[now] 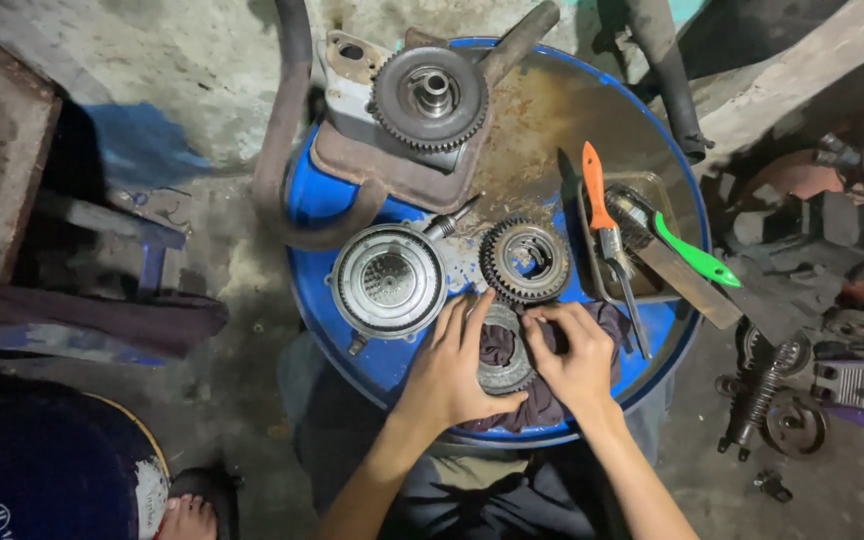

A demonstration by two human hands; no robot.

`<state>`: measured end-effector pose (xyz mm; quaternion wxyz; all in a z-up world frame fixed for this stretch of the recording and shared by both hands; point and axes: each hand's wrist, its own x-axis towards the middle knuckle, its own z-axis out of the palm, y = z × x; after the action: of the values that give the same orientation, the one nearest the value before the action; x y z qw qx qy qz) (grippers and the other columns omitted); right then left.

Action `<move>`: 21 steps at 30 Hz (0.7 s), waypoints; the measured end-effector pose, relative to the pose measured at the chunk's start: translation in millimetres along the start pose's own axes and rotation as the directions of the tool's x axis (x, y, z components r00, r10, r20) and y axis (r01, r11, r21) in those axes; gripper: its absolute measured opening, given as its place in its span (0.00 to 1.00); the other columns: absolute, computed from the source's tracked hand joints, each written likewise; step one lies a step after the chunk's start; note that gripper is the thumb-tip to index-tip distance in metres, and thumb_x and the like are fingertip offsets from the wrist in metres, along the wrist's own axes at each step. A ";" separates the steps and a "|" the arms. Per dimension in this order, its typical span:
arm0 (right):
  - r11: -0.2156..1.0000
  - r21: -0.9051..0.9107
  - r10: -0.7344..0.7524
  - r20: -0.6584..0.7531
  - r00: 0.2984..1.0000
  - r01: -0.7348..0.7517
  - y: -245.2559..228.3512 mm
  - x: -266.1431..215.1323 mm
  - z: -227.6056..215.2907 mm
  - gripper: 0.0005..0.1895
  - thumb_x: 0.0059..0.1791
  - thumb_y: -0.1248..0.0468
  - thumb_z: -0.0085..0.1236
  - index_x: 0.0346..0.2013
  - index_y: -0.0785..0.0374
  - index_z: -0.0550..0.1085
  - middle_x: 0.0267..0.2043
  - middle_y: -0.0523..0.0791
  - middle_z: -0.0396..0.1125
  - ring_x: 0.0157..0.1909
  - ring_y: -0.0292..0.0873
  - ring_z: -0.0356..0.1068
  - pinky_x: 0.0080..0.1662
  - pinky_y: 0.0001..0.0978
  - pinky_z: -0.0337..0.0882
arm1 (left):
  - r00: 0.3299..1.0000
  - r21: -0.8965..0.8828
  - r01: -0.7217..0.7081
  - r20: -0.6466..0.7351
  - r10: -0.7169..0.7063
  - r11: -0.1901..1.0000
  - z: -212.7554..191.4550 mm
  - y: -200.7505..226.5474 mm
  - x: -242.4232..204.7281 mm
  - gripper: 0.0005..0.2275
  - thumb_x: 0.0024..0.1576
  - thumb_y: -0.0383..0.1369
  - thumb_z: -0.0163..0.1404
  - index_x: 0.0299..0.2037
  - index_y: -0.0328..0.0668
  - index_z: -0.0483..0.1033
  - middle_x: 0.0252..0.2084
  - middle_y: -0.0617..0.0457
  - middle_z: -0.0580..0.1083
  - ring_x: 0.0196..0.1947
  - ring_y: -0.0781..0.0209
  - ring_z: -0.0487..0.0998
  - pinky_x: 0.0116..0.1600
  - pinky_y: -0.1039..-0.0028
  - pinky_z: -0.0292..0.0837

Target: The person cleans a metal gear using a dark cloth, wiping the teeth and inner surfaces. They rotate the gear to access different areas and continue wiping it thoroughly. Other gears and tools are visible on the blue barrel surface nearby.

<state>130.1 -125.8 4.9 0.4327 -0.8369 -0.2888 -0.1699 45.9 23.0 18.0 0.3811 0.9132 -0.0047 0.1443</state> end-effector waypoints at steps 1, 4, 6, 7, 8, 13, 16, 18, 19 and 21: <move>1.000 -0.001 -0.001 -0.001 1.000 0.001 -1.0 1.0 -0.2 0.04 0.40 0.67 0.63 0.25 0.58 0.75 0.25 0.42 0.68 0.30 0.44 0.71 0.35 0.30 0.70 | 1.000 0.000 -0.002 -0.001 0.002 1.000 0.9 -1.1 1.0 0.49 0.29 0.50 0.60 0.62 0.35 0.54 0.54 0.36 0.63 0.59 0.41 0.60 0.57 0.56 0.60; 0.999 0.032 0.011 -0.001 1.000 -0.011 -5.5 3.6 -4.7 0.03 0.39 0.67 0.62 0.25 0.57 0.76 0.24 0.42 0.69 0.30 0.44 0.71 0.35 0.31 0.70 | 0.998 -0.012 -0.048 -0.031 0.048 0.999 0.1 -0.3 3.6 0.48 0.28 0.48 0.60 0.62 0.33 0.55 0.51 0.35 0.64 0.57 0.39 0.61 0.57 0.54 0.58; 0.998 0.016 -0.059 0.095 0.994 0.058 -10.7 8.8 -8.8 0.04 0.45 0.66 0.54 0.29 0.64 0.74 0.29 0.45 0.69 0.33 0.41 0.69 0.38 0.29 0.69 | 0.997 -0.029 -0.059 0.052 0.060 0.998 -7.3 2.7 6.5 0.45 0.35 0.46 0.61 0.61 0.34 0.53 0.54 0.34 0.60 0.56 0.38 0.60 0.58 0.55 0.56; 0.998 0.017 -0.060 0.096 0.994 0.059 -12.0 10.3 -8.7 0.04 0.45 0.66 0.54 0.29 0.64 0.74 0.29 0.45 0.69 0.33 0.41 0.69 0.38 0.29 0.69 | 0.997 -0.029 -0.058 0.050 0.059 0.998 -5.8 1.1 6.6 0.45 0.35 0.46 0.61 0.61 0.34 0.53 0.54 0.34 0.60 0.56 0.38 0.60 0.58 0.55 0.56; 0.996 0.023 -0.085 0.089 0.992 0.083 -13.2 11.6 -8.7 0.04 0.45 0.67 0.53 0.29 0.65 0.73 0.29 0.46 0.68 0.32 0.41 0.69 0.37 0.29 0.69 | 0.996 -0.028 -0.045 0.081 0.047 0.999 -4.2 -0.5 6.4 0.45 0.34 0.46 0.62 0.61 0.35 0.54 0.55 0.34 0.59 0.56 0.37 0.59 0.56 0.54 0.58; 0.993 0.037 -0.117 0.046 0.992 0.115 -15.0 12.9 -14.1 0.02 0.44 0.69 0.54 0.27 0.65 0.72 0.30 0.46 0.68 0.33 0.42 0.67 0.40 0.29 0.67 | 0.994 -0.066 -0.056 0.094 0.062 0.996 -7.8 8.3 9.3 0.44 0.30 0.42 0.63 0.59 0.35 0.56 0.54 0.35 0.57 0.54 0.35 0.59 0.55 0.53 0.60; 0.995 0.093 -0.043 0.065 0.997 0.037 -10.3 11.1 -17.1 0.05 0.45 0.65 0.53 0.29 0.65 0.70 0.30 0.46 0.68 0.33 0.43 0.68 0.39 0.30 0.67 | 0.993 -0.084 -0.101 0.045 0.105 0.991 -5.1 9.7 6.6 0.40 0.33 0.38 0.63 0.57 0.36 0.58 0.53 0.35 0.57 0.52 0.33 0.61 0.54 0.50 0.61; 0.991 0.126 0.022 0.133 0.991 -0.039 -10.8 11.9 -20.6 0.18 0.39 0.57 0.61 0.35 0.63 0.68 0.33 0.45 0.65 0.36 0.41 0.67 0.43 0.30 0.66 | 0.977 0.060 -0.199 0.092 0.193 0.978 0.5 6.1 1.5 0.43 0.35 0.42 0.67 0.61 0.43 0.54 0.56 0.36 0.54 0.56 0.34 0.57 0.53 0.48 0.65; 0.991 0.126 0.023 0.134 0.991 -0.040 -8.6 13.1 -20.7 0.18 0.39 0.57 0.61 0.35 0.63 0.68 0.33 0.45 0.65 0.36 0.41 0.67 0.43 0.30 0.66 | 0.977 0.059 -0.197 0.093 0.191 0.979 -0.3 6.9 1.3 0.43 0.35 0.42 0.67 0.61 0.43 0.54 0.56 0.36 0.54 0.56 0.34 0.57 0.53 0.48 0.65; 0.983 0.183 -0.033 0.271 0.962 -0.018 -5.0 14.7 -21.1 0.24 0.42 0.50 0.53 0.45 0.62 0.67 0.47 0.46 0.68 0.47 0.45 0.70 0.50 0.35 0.69 | 0.942 0.094 -0.331 0.093 0.323 0.939 -2.2 9.1 -0.6 0.36 0.42 0.41 0.63 0.60 0.45 0.57 0.58 0.33 0.55 0.58 0.32 0.58 0.55 0.48 0.64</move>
<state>137.6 -135.9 27.9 0.4635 -0.8078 -0.3632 -0.0271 43.6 17.9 25.6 0.3014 0.9237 -0.1631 0.1710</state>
